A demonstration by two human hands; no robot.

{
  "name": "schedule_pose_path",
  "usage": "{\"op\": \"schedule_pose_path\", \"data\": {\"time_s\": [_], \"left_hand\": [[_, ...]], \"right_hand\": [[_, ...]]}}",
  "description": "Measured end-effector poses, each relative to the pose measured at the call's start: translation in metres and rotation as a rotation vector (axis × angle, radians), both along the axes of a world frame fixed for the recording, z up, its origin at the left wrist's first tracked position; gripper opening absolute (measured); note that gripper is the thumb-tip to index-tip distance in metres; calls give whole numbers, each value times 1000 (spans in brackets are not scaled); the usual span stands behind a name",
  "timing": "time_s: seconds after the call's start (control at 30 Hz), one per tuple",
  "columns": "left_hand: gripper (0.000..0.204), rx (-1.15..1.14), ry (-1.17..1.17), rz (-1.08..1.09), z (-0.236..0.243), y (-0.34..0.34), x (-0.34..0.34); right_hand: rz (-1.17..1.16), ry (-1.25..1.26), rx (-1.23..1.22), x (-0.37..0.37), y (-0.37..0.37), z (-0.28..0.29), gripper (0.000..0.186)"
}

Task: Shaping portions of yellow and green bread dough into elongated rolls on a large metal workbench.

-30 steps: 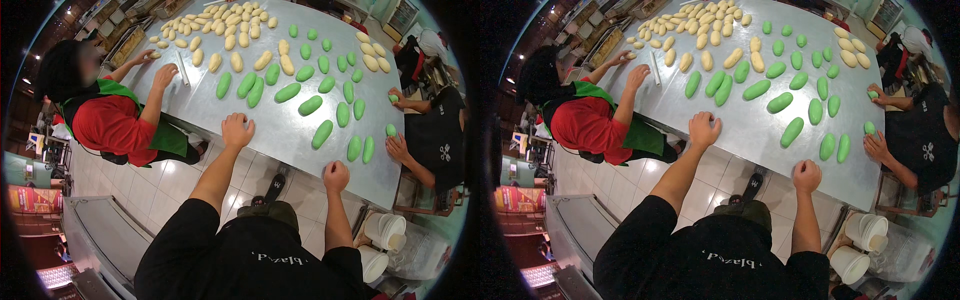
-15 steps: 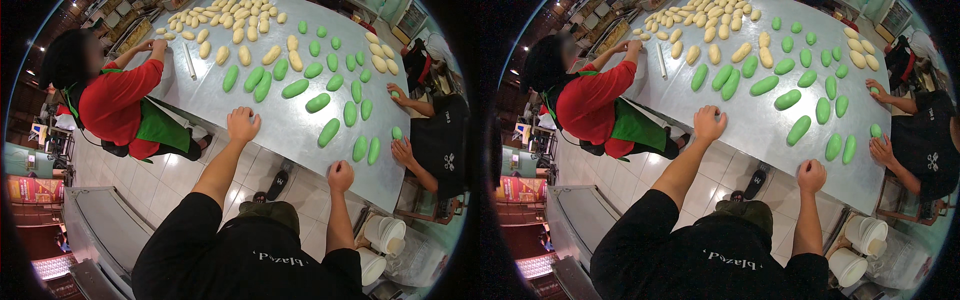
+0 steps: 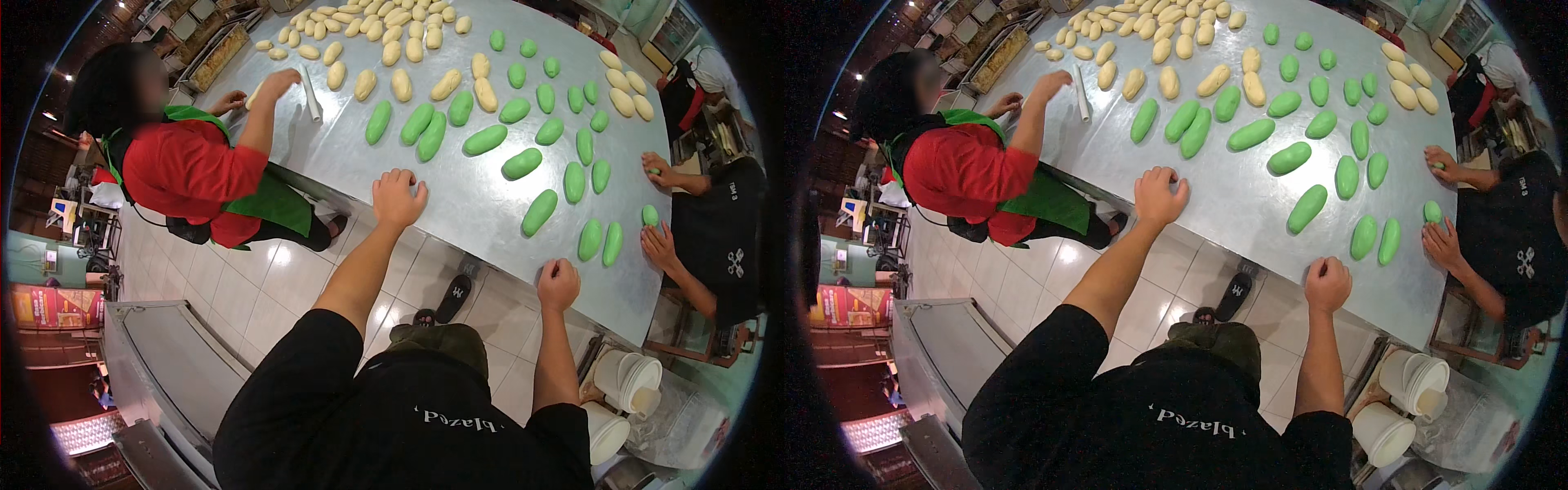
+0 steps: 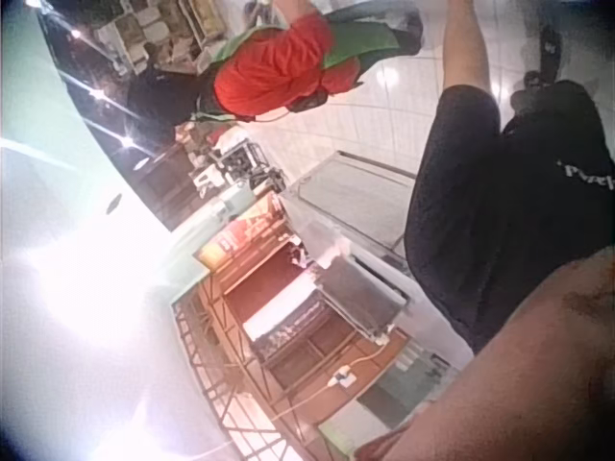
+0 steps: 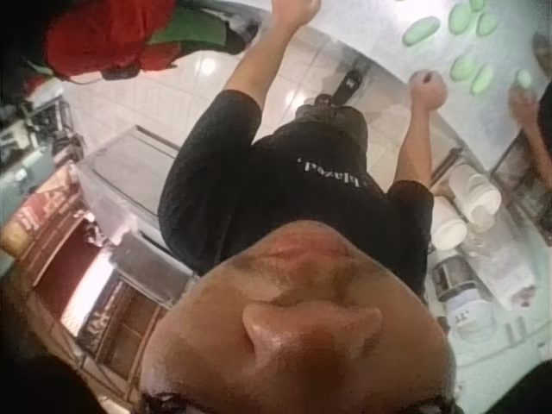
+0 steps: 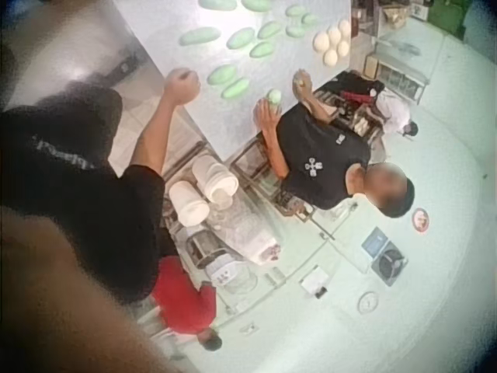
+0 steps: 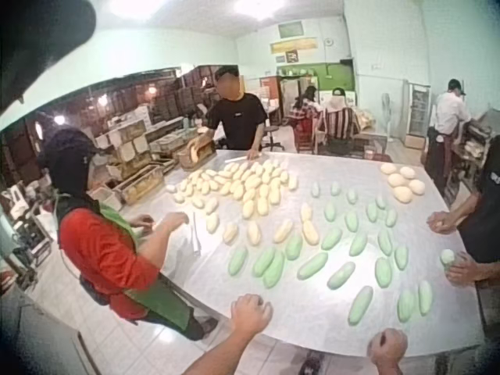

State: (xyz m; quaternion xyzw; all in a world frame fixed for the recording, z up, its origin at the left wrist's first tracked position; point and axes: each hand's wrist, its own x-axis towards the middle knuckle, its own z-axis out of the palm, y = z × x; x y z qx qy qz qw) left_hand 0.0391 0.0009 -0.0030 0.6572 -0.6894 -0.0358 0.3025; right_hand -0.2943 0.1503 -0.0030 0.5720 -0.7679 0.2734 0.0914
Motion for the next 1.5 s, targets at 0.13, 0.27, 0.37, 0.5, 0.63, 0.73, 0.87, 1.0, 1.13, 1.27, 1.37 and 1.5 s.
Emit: {"op": "schedule_pose_path", "data": {"time_s": [0.13, 0.27, 0.37, 0.5, 0.63, 0.73, 0.87, 1.0, 1.13, 1.27, 1.37, 1.5], "left_hand": [[18, -43, 18, -5, 0, 0, 0], [18, -50, 6, -4, -2, 0, 0], [18, -63, 9, -15, -3, -1, 1], [18, -80, 0, -12, -3, 0, 1], [18, -58, 7, -5, -4, 1, 1], [19, -50, 8, -13, -2, 0, 0], [19, -54, 19, -12, -2, 0, -1], [19, -49, 24, -7, -3, 1, 1], [18, -22, 9, -3, -1, 1, -1], [18, -24, 1, -1, -2, 1, -1], [18, -20, -11, -2, -1, 1, 0], [18, -25, -11, 4, 1, 1, -1]], "right_hand": [[-10, -5, 9, -3, -1, -4, 22], [-14, -3, 12, -1, 0, -4, 22], [-12, 4, 7, -1, 1, -4, 23], [-7, 16, -1, -1, -1, -2, 23], [0, 30, 13, -1, 1, -4, 24], [-15, 17, 5, -2, 0, -2, 24], [-2, 29, -19, -4, 1, -8, 24], [-1, 16, -7, -1, 0, -4, 24], [17, 35, -35, -4, 1, -7, 26], [24, 43, -25, -6, 0, -8, 26], [25, 26, -36, -4, -1, -7, 27], [18, 46, -28, -4, 0, -6, 27]]}}
